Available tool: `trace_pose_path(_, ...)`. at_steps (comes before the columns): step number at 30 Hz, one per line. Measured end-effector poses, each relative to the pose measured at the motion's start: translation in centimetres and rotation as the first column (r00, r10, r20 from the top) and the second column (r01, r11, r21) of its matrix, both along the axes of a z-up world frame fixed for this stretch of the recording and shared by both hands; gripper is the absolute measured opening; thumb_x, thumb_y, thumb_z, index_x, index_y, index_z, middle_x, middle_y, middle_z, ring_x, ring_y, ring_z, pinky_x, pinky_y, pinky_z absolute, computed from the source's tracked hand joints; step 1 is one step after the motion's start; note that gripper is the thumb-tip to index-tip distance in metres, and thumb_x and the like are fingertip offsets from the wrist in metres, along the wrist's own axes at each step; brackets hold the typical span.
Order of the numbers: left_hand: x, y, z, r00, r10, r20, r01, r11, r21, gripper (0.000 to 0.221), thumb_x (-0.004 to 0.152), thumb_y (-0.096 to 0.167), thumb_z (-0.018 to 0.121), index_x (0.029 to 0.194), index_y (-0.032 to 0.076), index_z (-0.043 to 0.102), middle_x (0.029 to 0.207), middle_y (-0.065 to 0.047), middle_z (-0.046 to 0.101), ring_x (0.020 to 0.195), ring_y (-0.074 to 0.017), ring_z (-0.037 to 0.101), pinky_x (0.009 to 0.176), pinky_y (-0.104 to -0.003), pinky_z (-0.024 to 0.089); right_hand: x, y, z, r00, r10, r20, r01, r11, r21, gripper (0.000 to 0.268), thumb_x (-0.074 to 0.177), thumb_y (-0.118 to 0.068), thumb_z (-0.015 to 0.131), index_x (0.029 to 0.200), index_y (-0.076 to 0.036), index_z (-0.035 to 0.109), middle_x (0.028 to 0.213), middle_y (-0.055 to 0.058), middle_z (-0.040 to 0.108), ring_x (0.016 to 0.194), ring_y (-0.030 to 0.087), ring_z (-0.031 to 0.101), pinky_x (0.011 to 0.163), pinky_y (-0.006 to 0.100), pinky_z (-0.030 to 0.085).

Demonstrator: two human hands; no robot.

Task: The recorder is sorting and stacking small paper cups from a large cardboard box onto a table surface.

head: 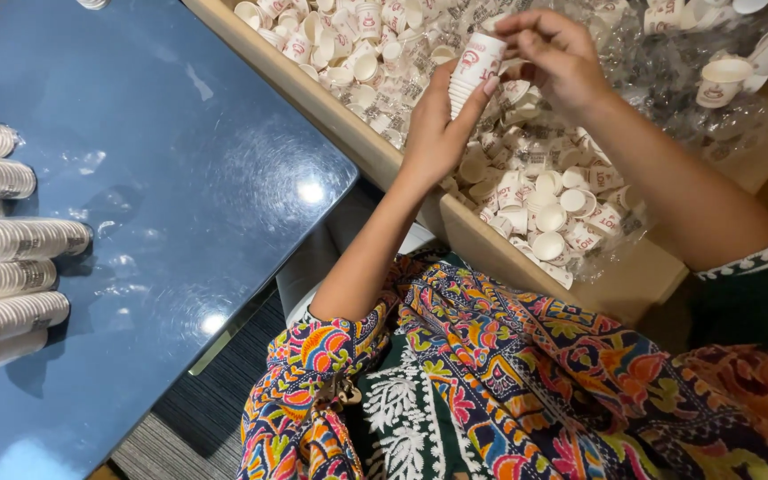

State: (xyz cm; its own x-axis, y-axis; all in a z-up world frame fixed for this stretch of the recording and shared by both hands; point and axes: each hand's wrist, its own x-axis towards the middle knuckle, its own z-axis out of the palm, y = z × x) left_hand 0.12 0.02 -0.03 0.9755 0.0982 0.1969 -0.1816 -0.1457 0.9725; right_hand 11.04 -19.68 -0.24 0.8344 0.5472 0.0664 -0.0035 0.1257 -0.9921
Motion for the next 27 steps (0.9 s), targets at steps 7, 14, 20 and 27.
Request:
trace_pose_path(7, 0.4, 0.1, -1.7, 0.99, 0.009, 0.139, -0.031, 0.987, 0.155, 0.055, 0.1, 0.045, 0.066, 0.132, 0.001, 0.057, 0.104, -0.018, 0.074, 0.094, -0.0312, 0.075, 0.082, -0.039, 0.057, -0.9, -0.1, -12.4, 0.706, 0.647, 0.287, 0.101, 0.309, -0.946, 0.032, 0.094, -0.03, 0.063, 0.108, -0.003, 0.073, 0.094, 0.019, 0.074, 0.081, 0.034, 0.07, 0.077, 0.046, 0.057)
trace_pose_path(14, 0.0, 0.4, -1.0, 0.997, -0.069, 0.045, 0.058, 0.976, 0.209, 0.058, 0.096, 0.049, 0.065, 0.128, 0.001, 0.058, 0.1, -0.02, 0.076, 0.093, -0.0343, 0.075, 0.081, -0.042, 0.056, -0.1, 0.7, -17.7, 0.777, 0.621, 0.098, 0.011, 0.143, -0.99, 0.032, 0.092, -0.034, 0.064, 0.104, -0.006, 0.073, 0.095, 0.016, 0.073, 0.085, 0.031, 0.07, 0.077, 0.044, 0.059)
trace_pose_path(20, 0.1, 0.5, -1.0, 0.99, -0.138, 0.014, 0.131, 0.963, 0.234, 0.058, 0.097, 0.05, 0.064, 0.127, 0.001, 0.058, 0.101, -0.02, 0.076, 0.096, -0.0342, 0.075, 0.085, -0.043, 0.056, 4.1, -1.2, -11.8, 0.903, 0.147, 0.403, 0.201, 0.685, -0.701, 0.009, 0.092, -0.014, 0.072, 0.095, -0.006, 0.071, 0.087, 0.008, 0.071, 0.075, 0.017, 0.066, 0.068, 0.035, 0.054)
trace_pose_path(27, 0.2, 0.4, -1.1, 0.985, -0.165, -0.059, 0.175, 0.952, 0.25, 0.055, 0.097, 0.05, 0.063, 0.123, 0.002, 0.061, 0.099, -0.021, 0.075, 0.095, -0.0346, 0.074, 0.082, -0.044, 0.055, 1.1, -2.2, 2.1, 0.895, 0.138, 0.425, -0.009, 0.956, -0.292, 0.018, 0.095, -0.007, 0.075, 0.089, -0.002, 0.059, 0.124, 0.012, 0.068, 0.097, 0.008, 0.061, 0.079, 0.021, 0.051)
